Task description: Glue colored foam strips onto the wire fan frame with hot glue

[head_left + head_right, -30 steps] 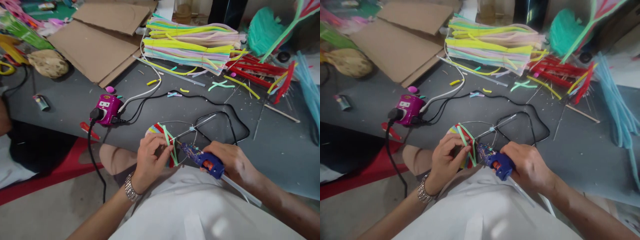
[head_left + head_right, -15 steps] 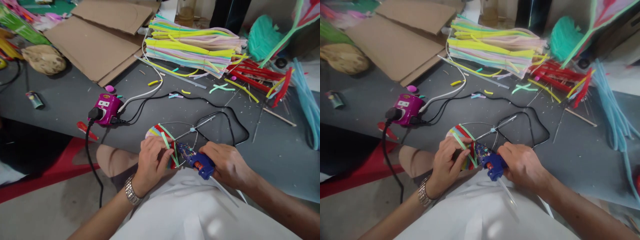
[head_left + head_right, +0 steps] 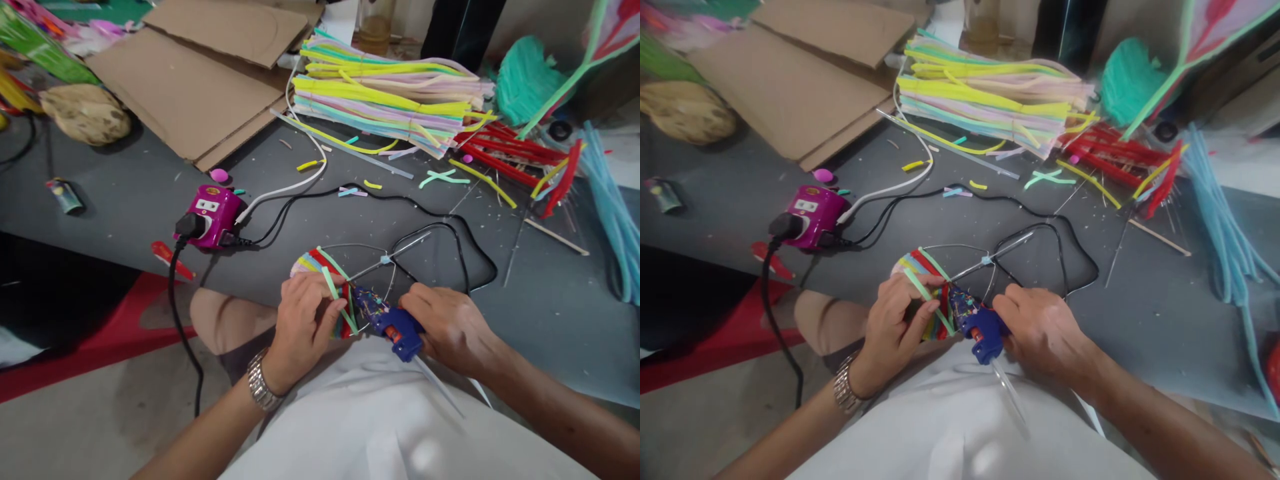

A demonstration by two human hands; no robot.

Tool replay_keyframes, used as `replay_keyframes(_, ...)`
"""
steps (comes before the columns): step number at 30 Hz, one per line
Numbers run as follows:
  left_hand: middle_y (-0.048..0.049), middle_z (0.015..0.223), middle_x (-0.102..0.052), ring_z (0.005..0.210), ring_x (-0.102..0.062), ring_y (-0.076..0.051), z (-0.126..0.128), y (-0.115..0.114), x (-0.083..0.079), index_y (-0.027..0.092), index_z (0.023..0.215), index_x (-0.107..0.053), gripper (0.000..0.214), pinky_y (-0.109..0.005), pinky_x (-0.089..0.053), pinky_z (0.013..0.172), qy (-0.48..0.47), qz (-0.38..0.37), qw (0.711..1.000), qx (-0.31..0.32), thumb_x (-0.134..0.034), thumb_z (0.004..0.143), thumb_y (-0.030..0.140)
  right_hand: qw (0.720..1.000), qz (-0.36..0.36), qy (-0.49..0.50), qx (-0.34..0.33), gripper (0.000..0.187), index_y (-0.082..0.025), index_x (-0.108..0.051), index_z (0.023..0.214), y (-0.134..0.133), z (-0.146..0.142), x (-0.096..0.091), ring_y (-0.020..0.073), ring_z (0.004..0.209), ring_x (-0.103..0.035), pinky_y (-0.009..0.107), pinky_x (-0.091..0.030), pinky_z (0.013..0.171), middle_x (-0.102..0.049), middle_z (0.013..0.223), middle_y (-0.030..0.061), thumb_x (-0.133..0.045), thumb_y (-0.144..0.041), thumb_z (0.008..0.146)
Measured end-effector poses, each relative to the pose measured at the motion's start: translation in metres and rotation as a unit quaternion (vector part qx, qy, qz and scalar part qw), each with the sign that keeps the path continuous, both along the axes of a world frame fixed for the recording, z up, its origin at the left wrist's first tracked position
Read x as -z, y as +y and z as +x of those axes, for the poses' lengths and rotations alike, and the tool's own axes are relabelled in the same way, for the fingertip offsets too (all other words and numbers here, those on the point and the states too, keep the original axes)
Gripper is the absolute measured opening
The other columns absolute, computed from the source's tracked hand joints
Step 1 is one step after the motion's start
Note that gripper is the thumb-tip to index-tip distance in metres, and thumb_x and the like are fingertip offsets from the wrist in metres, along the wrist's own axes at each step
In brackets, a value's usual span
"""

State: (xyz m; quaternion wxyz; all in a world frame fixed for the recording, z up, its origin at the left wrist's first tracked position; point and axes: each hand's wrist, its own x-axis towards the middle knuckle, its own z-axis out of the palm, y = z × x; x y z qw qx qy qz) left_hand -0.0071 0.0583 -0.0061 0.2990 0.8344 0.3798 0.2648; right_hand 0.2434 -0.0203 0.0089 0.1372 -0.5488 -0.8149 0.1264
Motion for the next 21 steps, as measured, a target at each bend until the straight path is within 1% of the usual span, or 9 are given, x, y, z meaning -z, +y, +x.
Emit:
replay_keyframes(3,-0.0047,0.113,-0.075,0.104,-0.064,-0.023,-0.0006,-0.0004,0.0002,0.023,0.101,-0.061,0.006,-0.042,-0.041,0.093,0.004,-0.005,1.000,0.000,-0.055,0.101,0.023,1.000,0.007,-0.007,0.002,0.034,-0.020,-0.055,0.077,-0.0005,-0.0003,0.0009,0.0153,0.059,-0.046,0.032,-0.030,0.060,-0.055,0.072,0.0009,-0.047,-0.039,0.104)
replay_keyframes(6,-0.0046,0.113,-0.074,0.105,-0.064,-0.023,-0.0008,-0.0006,0.0006,0.023,0.105,-0.061,0.008,-0.041,-0.041,0.094,0.004,-0.005,1.000,-0.001,-0.055,0.101,0.023,1.000,0.023,-0.011,0.000,0.038,-0.021,-0.054,0.075,-0.0002,-0.0010,0.0011,0.0146,0.057,-0.045,0.031,-0.028,0.060,-0.054,0.070,0.0004,-0.046,-0.043,0.104)
replay_keyframes(9,-0.0046,0.113,-0.074,0.104,-0.064,-0.023,-0.0006,-0.0004,0.0004,0.023,0.103,-0.061,0.006,-0.041,-0.041,0.093,0.003,-0.001,1.000,-0.001,-0.054,0.102,0.023,1.000,0.030,-0.009,0.000,0.036,-0.020,-0.054,0.074,0.0003,-0.0014,0.0003,0.0145,0.056,-0.045,0.031,-0.028,0.059,-0.054,0.069,0.0003,-0.046,-0.039,0.104)
replay_keyframes(12,-0.0047,0.113,-0.075,0.103,-0.064,-0.023,-0.0003,-0.0002,-0.0003,0.023,0.098,-0.059,0.005,-0.041,-0.040,0.093,0.004,-0.002,1.000,0.002,-0.055,0.101,0.023,1.000,0.022,-0.008,-0.002,0.035,-0.020,-0.054,0.074,0.0004,-0.0013,-0.0008,0.0145,0.056,-0.045,0.031,-0.028,0.059,-0.054,0.068,0.0007,-0.046,-0.036,0.104)
replay_keyframes(21,-0.0045,0.111,-0.075,0.101,-0.065,-0.023,0.0000,0.0002,0.0002,0.023,0.092,-0.056,0.009,-0.041,-0.041,0.090,0.001,0.004,1.000,0.002,-0.055,0.100,0.022,0.999,0.045,-0.002,-0.001,0.042,-0.021,-0.052,0.071,0.0007,-0.0017,-0.0017,0.0140,0.055,-0.043,0.031,-0.028,0.058,-0.052,0.066,0.0003,-0.042,-0.041,0.106)
